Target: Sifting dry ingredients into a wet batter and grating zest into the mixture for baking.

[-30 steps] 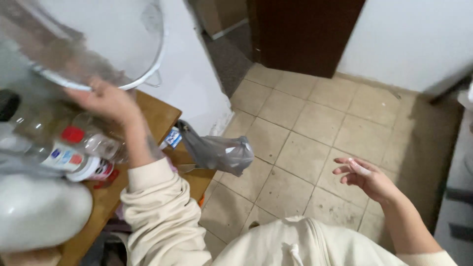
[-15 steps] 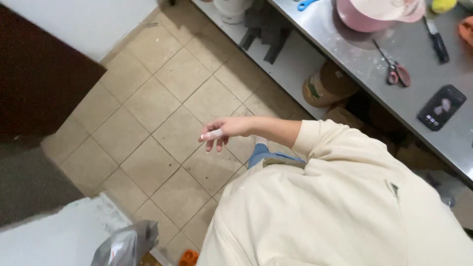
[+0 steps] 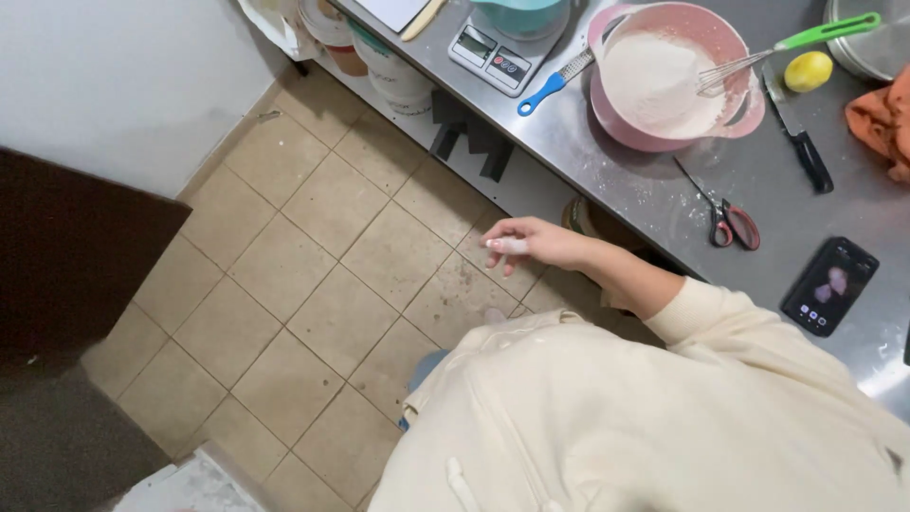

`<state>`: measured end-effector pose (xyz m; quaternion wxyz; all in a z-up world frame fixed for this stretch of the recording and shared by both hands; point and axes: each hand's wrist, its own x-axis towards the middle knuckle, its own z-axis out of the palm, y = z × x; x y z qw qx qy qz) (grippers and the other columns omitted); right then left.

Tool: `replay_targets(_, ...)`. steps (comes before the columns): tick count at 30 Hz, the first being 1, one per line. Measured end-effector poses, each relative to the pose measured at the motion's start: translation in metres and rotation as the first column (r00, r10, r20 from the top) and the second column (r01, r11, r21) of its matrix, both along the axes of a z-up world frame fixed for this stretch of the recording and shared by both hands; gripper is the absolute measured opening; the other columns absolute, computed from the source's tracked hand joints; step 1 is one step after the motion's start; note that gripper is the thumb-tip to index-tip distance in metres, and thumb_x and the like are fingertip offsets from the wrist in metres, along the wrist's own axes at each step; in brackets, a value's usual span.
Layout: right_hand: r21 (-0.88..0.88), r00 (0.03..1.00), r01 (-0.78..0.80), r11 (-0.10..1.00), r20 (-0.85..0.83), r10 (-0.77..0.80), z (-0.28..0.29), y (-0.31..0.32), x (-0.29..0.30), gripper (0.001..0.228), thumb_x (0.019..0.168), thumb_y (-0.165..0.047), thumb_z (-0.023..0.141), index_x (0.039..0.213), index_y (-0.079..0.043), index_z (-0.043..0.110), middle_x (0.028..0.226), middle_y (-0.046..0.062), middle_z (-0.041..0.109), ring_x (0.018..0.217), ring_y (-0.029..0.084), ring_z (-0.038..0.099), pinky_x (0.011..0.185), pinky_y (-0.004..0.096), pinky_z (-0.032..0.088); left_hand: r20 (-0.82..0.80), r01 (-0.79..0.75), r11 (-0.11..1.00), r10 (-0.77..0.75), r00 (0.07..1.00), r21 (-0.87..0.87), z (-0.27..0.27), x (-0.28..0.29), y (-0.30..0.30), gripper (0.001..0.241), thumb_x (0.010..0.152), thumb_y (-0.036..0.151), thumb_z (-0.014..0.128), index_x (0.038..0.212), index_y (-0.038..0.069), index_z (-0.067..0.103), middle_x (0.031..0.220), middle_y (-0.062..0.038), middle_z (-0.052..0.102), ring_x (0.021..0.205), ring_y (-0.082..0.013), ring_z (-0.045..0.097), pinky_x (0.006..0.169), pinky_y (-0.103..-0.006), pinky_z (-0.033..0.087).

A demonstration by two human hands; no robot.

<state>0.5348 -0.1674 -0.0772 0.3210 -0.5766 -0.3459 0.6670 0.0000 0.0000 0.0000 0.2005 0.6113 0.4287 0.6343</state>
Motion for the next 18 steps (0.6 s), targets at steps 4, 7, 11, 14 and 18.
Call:
replay_targets(4, -0.030, 0.981, 0.192, 0.981, 0.046, -0.190, 0.022, -0.015, 0.033, 0.044, 0.097, -0.037, 0.057, 0.129, -0.007, 0.062, 0.106, 0.006, 0.074, 0.083, 0.013, 0.070, 0.076, 0.028, 0.056, -0.041, -0.008, 1.000, 0.009, 0.999, 0.008, -0.008, 0.091, 0.036, 0.028, 0.109, -0.012, 0.059, 0.135, -0.002, 0.056, 0.134, -0.015, 0.062, 0.125, -0.0233, 0.064, 0.107, -0.0350, 0.054)
replay_targets(7, -0.112, 0.946, 0.324, 0.939, 0.068, -0.318, 0.019, -0.019, 0.046, 0.042, 0.099, -0.035, 0.057, 0.128, -0.005, 0.064, 0.107, 0.009, 0.075, 0.083, 0.013, 0.068, 0.076, 0.026, 0.051, -0.066, 0.119, 0.967, -0.137, 0.988, -0.227, -0.023, 0.170, 0.088, 0.030, 0.104, -0.008, 0.063, 0.132, 0.003, 0.063, 0.131, -0.010, 0.066, 0.119, -0.0205, 0.065, 0.105, -0.0321, 0.057)
replay_targets(11, -0.139, 0.899, 0.438, 0.888, 0.061, -0.433, -0.002, -0.007, 0.070, 0.040, 0.099, -0.033, 0.057, 0.128, -0.006, 0.063, 0.106, 0.008, 0.075, 0.084, 0.014, 0.068, 0.075, 0.028, 0.050, -0.182, 0.263, 0.903, -0.338, 0.924, -0.339, -0.068, 0.257, 0.163, 0.029, 0.100, -0.002, 0.069, 0.128, 0.002, 0.067, 0.127, -0.010, 0.067, 0.116, -0.0217, 0.064, 0.104, -0.0331, 0.050)
replay_targets(14, -0.205, 0.835, 0.547, 0.811, 0.079, -0.544, -0.016, 0.013, 0.085, 0.040, 0.099, -0.032, 0.057, 0.128, -0.005, 0.065, 0.106, 0.009, 0.075, 0.083, 0.015, 0.068, 0.075, 0.028, 0.050, -0.210, 0.456, 0.805, -0.555, 0.805, -0.379, -0.088, 0.326, 0.217, 0.032, 0.098, 0.002, 0.070, 0.130, 0.003, 0.068, 0.129, -0.012, 0.066, 0.124, -0.0223, 0.062, 0.108, -0.0346, 0.049)
replay_targets(18, -0.139, 0.745, 0.667, 0.732, 0.137, -0.653, -0.021, 0.070, 0.103, 0.040, 0.100, -0.030, 0.056, 0.131, -0.007, 0.064, 0.108, 0.009, 0.076, 0.084, 0.014, 0.069, 0.075, 0.027, 0.050, -0.271, 0.607, 0.621, -0.774, 0.572, -0.495, -0.105, 0.412, 0.293, 0.036, 0.097, 0.014, 0.069, 0.132, 0.009, 0.067, 0.136, -0.012, 0.063, 0.126, -0.0280, 0.060, 0.106, -0.0388, 0.047)
